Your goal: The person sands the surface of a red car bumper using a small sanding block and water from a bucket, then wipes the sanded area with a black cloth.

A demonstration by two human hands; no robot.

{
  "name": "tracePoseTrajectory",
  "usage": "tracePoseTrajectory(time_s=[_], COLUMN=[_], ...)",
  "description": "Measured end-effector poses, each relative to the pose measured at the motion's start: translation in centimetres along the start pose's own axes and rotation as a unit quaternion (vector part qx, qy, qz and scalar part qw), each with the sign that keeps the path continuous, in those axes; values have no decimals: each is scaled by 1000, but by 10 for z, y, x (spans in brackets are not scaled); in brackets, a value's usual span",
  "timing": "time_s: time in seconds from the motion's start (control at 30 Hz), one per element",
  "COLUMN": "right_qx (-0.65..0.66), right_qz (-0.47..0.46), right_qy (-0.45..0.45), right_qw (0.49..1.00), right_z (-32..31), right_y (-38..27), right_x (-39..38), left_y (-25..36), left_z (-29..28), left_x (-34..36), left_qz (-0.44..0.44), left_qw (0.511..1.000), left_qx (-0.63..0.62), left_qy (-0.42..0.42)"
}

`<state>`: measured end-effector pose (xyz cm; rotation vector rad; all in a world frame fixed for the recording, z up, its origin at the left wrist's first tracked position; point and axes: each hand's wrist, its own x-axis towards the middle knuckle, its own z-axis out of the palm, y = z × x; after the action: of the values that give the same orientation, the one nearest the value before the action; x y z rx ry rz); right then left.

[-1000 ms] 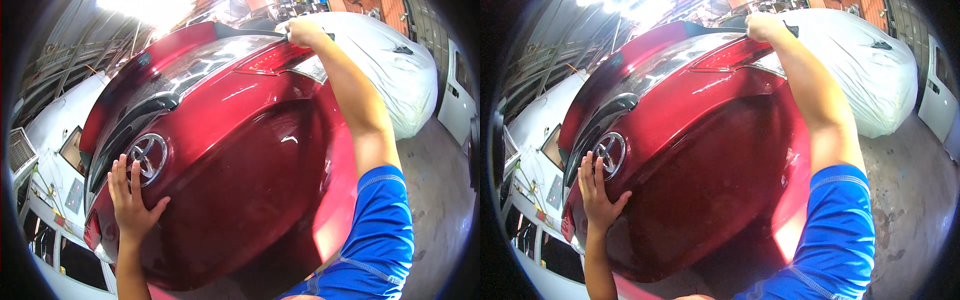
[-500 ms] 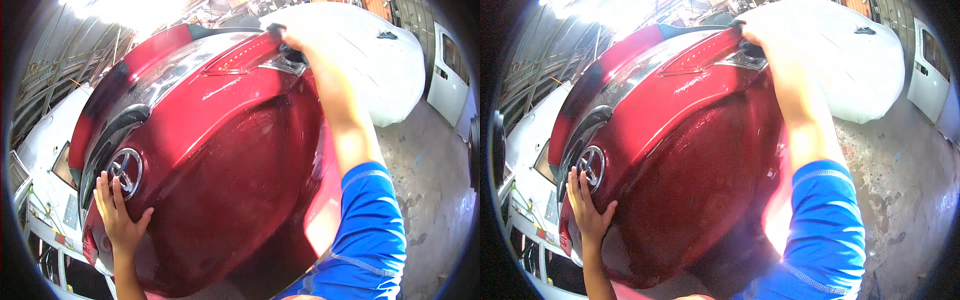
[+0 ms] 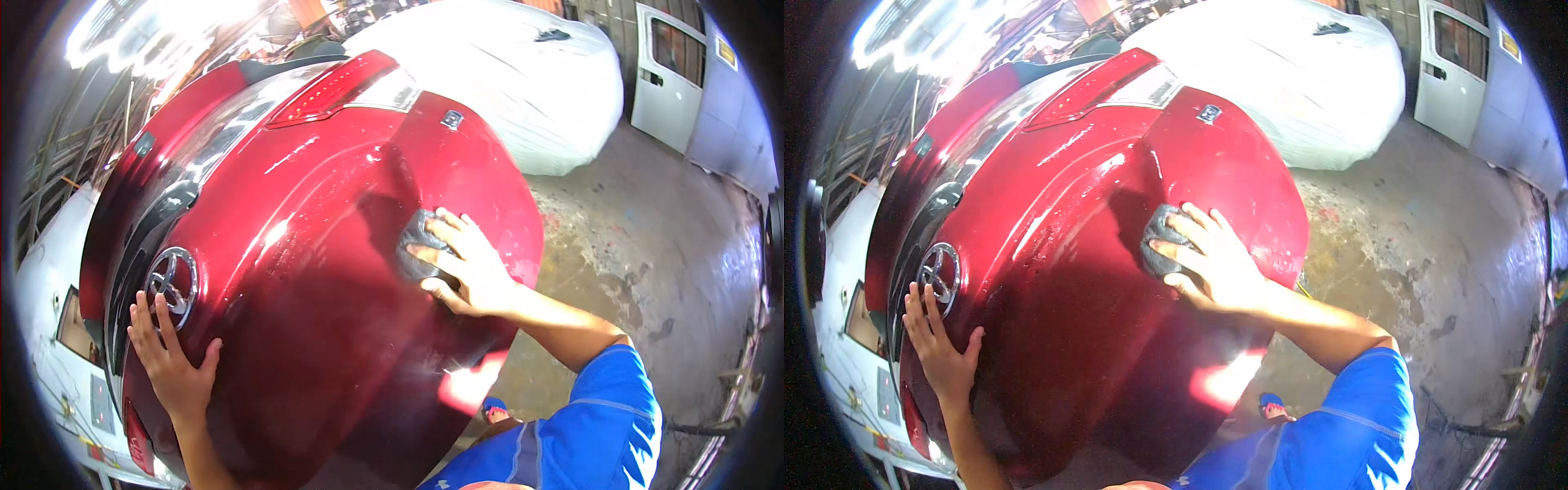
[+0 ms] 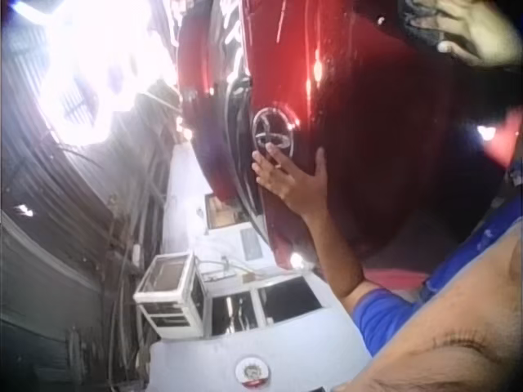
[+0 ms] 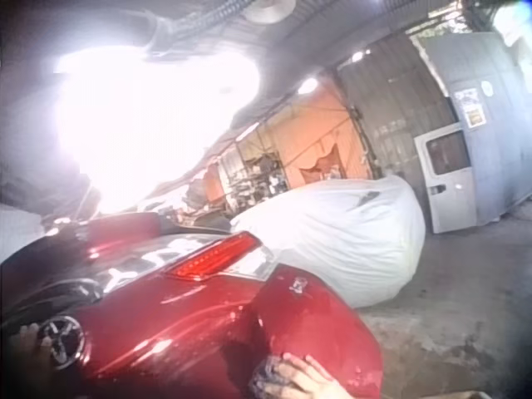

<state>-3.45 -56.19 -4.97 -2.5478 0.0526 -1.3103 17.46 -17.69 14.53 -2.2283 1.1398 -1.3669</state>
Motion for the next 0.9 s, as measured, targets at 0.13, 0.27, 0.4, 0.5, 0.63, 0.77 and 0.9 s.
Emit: tracePoseTrajectory(time_s=[0.13, 0.27, 0.4, 0.5, 0.63, 0.77, 0.9], right_qx=[-4, -80, -96, -8, -22, 57, 76], right_qz=[129, 281, 253, 127, 132, 207, 140], right_qy=[26, 2, 4, 26, 71, 128, 45], right_qw=[991, 956, 963, 992, 988, 968, 986], right_z=[-3, -4, 31, 11, 16, 54, 89], right_y=[77, 194, 138, 74, -44, -171, -333], right_x=[58, 169, 166, 96, -17, -100, -154], left_y=[6, 2, 5, 25, 42, 35, 12], left_z=[1, 0, -18, -53, -93, -90, -70], left_x=[4, 7, -33, -86, -197, -292, -353], left_qz=[8, 15, 24, 25, -29, -3, -56], left_qw=[1000, 999, 997, 980, 933, 968, 983], left_qx=[-12, -36, -70, -136, -263, -186, -149], left_qy=[5, 26, -34, -146, -243, -171, -90])
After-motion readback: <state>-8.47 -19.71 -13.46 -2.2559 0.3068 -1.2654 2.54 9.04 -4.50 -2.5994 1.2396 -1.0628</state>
